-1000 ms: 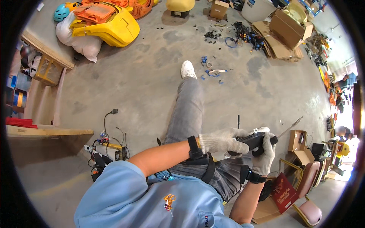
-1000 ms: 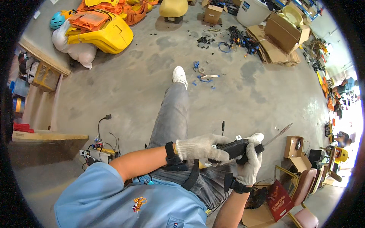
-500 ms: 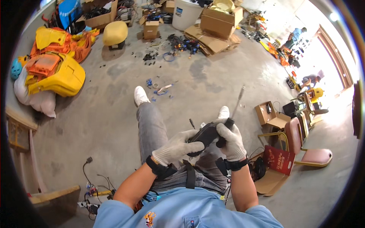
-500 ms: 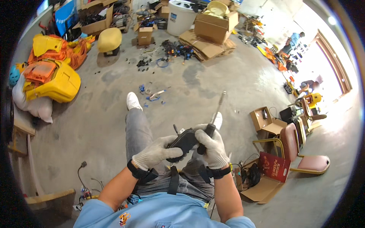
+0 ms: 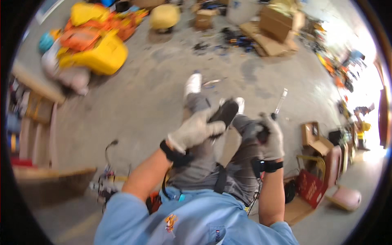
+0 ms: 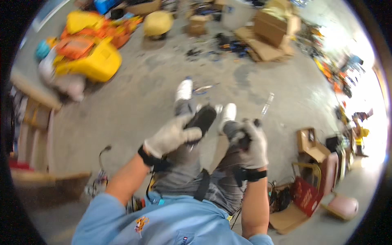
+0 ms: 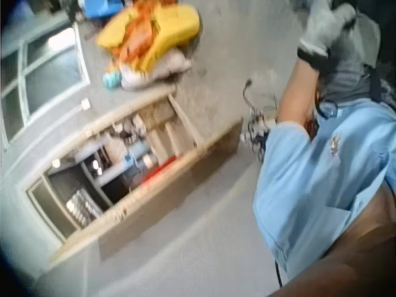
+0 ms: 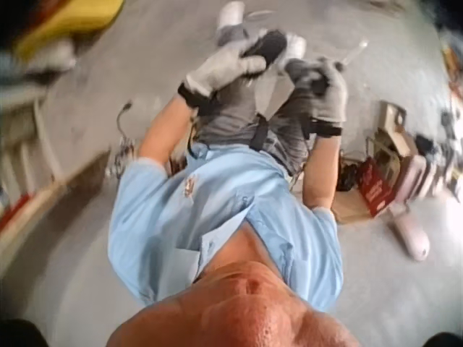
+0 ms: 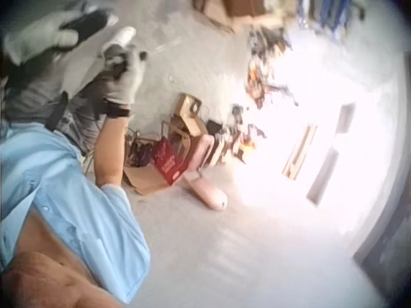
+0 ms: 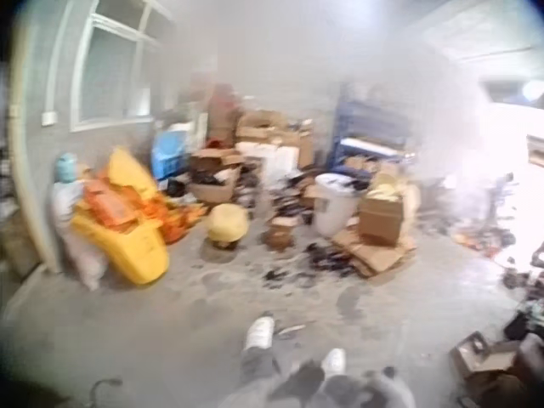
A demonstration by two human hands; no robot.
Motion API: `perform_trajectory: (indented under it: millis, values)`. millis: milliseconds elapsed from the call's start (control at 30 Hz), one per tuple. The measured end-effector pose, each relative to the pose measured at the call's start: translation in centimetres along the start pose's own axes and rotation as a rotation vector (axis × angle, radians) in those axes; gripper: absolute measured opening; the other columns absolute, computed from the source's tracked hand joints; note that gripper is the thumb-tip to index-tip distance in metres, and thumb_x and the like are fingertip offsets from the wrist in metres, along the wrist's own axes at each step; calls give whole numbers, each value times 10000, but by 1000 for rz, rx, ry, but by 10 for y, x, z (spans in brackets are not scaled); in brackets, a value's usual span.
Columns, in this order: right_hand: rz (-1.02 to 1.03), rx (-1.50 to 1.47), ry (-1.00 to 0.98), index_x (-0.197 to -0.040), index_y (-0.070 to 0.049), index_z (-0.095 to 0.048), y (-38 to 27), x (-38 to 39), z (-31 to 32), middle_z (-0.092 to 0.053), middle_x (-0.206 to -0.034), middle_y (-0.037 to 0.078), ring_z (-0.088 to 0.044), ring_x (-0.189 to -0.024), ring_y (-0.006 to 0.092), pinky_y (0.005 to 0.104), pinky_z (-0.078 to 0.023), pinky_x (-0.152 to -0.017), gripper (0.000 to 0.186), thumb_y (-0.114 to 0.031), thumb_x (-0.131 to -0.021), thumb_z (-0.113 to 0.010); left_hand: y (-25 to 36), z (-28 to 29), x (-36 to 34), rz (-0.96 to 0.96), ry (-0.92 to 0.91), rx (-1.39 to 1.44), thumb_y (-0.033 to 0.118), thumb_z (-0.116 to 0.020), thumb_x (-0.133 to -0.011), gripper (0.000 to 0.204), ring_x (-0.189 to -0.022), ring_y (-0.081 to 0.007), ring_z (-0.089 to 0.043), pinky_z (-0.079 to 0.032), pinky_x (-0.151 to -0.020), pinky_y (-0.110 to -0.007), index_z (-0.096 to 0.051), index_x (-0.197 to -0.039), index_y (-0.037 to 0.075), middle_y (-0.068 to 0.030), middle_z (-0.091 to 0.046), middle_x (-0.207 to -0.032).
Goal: The recorder uses a screwdriver to disassemble or adjust a mechanical component while seated in a workshop.
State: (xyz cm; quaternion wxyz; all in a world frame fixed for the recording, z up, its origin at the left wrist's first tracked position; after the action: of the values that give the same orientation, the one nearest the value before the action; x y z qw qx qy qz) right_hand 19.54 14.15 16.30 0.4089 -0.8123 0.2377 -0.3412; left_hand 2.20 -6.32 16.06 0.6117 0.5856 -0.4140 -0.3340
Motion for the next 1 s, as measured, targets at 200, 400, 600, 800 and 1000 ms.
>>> perform_trajectory:
  millis: [200, 400, 600, 800, 1000]
  values:
    - [-237, -242, 13, -1181, 15, -626, 51, -82, 72, -646, -937, 85, -629, -729, 151, 274, -571, -598, 219, -146, -1037, -661, -11, 131, 60, 99, 263, 81, 104, -680, -914, 516, -910, -140, -650, -539, -794, -292, -557, -1405, 7, -43, -676, -1063]
    - [-490, -216, -10, -1122, -11, -603, 125, -123, 100, -651, -940, 80, -616, -705, 150, 266, -572, -594, 158, -137, -1036, -644, -62, 232, 220, 379, 723, -101, 140, -684, -907, 379, -885, -135, -658, -520, -759, -278, -658, -1258, 2, -39, -696, -998]
    - [-447, 23, 50, -1080, -62, -614, 125, -122, 113, -664, -881, 52, -619, -643, 128, 267, -555, -546, 101, -149, -1040, -648, -132, 217, 351, 826, 1240, -13, 480, -696, -984, 439, -689, -140, -629, -465, -600, -323, -791, -943, 54, -22, -718, -853]
    - [-441, 113, 69, -1066, -74, -628, 130, -131, 115, -668, -879, 49, -623, -660, 128, 260, -549, -559, 118, -187, -1052, -659, -200, 201, 445, 967, 1408, 70, 295, -651, -984, 266, -767, -210, -675, -550, -611, -403, -686, -994, 31, -78, -705, -908]
    - [-416, 193, 109, -1062, -66, -635, 134, -130, 114, -662, -869, 40, -623, -665, 126, 255, -547, -559, 142, -201, -1047, -676, -225, 172, 512, 1025, 1312, 184, 50, -654, -901, 311, -967, -273, -728, -629, -717, -441, -654, -1208, 1, -132, -726, -1087]
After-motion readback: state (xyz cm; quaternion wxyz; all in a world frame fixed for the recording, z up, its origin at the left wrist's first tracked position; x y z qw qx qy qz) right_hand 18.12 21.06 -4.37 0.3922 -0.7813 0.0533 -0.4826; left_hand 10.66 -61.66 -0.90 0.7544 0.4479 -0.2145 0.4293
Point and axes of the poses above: each hand's wrist, its own x-axis away from the middle knuckle, its own z-axis out of the back of the hand, y = z × x, the point moved 2 cm from there along -x, towards the middle knuckle
